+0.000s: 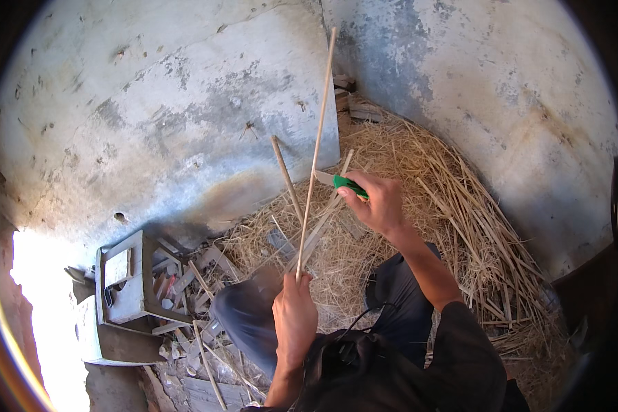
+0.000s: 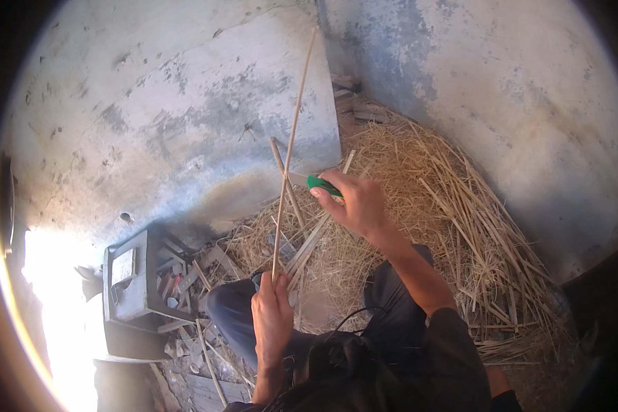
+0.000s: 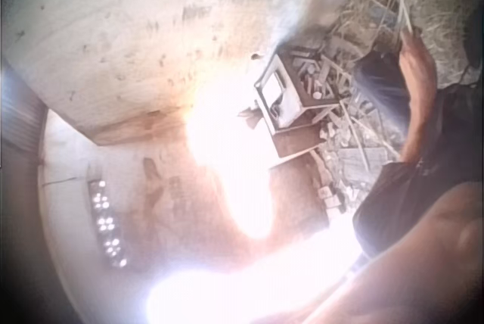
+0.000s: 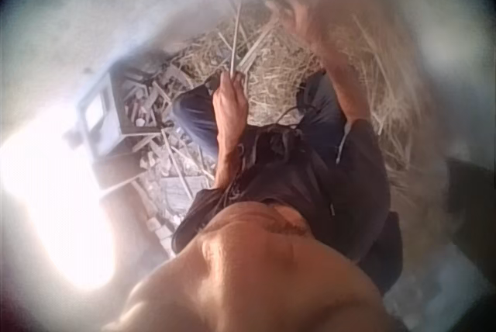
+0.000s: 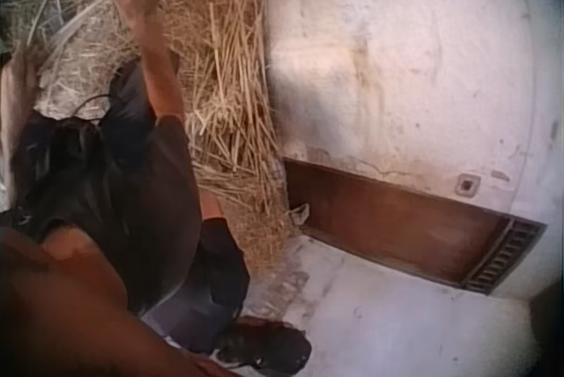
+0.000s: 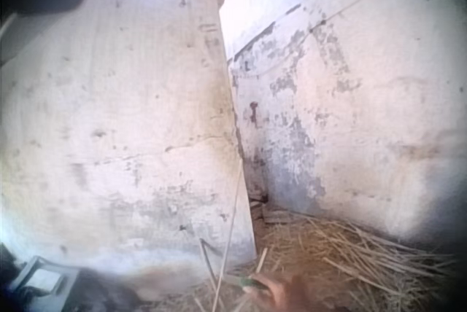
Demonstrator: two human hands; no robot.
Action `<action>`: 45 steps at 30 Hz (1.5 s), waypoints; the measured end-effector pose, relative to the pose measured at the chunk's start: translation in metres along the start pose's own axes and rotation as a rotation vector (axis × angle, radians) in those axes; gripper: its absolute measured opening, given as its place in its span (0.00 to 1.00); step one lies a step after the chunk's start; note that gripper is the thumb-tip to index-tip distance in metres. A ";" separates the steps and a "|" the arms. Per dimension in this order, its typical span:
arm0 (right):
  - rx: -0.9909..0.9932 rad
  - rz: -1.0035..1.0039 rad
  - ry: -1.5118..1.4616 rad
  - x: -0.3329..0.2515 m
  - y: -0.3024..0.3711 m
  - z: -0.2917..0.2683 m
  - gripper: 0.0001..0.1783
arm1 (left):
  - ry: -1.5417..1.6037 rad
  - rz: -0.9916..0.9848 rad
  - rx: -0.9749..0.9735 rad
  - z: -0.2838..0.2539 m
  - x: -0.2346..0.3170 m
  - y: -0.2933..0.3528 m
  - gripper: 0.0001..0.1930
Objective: The person sits on a straw-covered floor and uses a green utility knife to shave the surface of a long bamboo stick. They hold the stick with their left hand and scrape along its length with the knife in their right hand, creating thin wood shavings that fall onto the floor.
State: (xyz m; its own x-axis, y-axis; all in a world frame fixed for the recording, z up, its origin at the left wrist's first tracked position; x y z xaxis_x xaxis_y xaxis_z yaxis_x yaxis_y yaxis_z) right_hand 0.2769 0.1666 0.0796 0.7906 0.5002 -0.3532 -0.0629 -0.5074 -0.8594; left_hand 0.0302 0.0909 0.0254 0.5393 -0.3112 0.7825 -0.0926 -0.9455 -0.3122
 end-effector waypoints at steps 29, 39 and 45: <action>-0.164 -0.277 -0.130 -0.075 0.031 0.025 0.19 | 0.036 0.062 0.073 -0.015 0.024 -0.014 0.13; -0.151 -0.311 -0.093 -0.073 0.028 0.024 0.19 | 0.045 0.021 0.061 -0.014 0.018 -0.010 0.13; -0.074 0.142 0.058 0.008 0.024 0.022 0.22 | -0.009 -0.019 -0.040 -0.013 0.004 0.011 0.12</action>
State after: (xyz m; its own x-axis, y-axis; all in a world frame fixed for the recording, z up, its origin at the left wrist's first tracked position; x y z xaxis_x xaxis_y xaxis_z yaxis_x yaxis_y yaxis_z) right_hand 0.2684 0.1736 0.0486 0.8111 0.3796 -0.4450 -0.1329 -0.6213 -0.7722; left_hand 0.0206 0.0779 0.0315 0.5491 -0.2928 0.7828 -0.1159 -0.9542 -0.2757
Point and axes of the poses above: each hand's wrist, its own y-axis away from the middle knuckle, its own z-axis out of the palm, x = y × z, the point moved 7 cm from there along -y, towards the middle knuckle, and after that the axes turned 4 degrees about x, right-handed, at the moved point
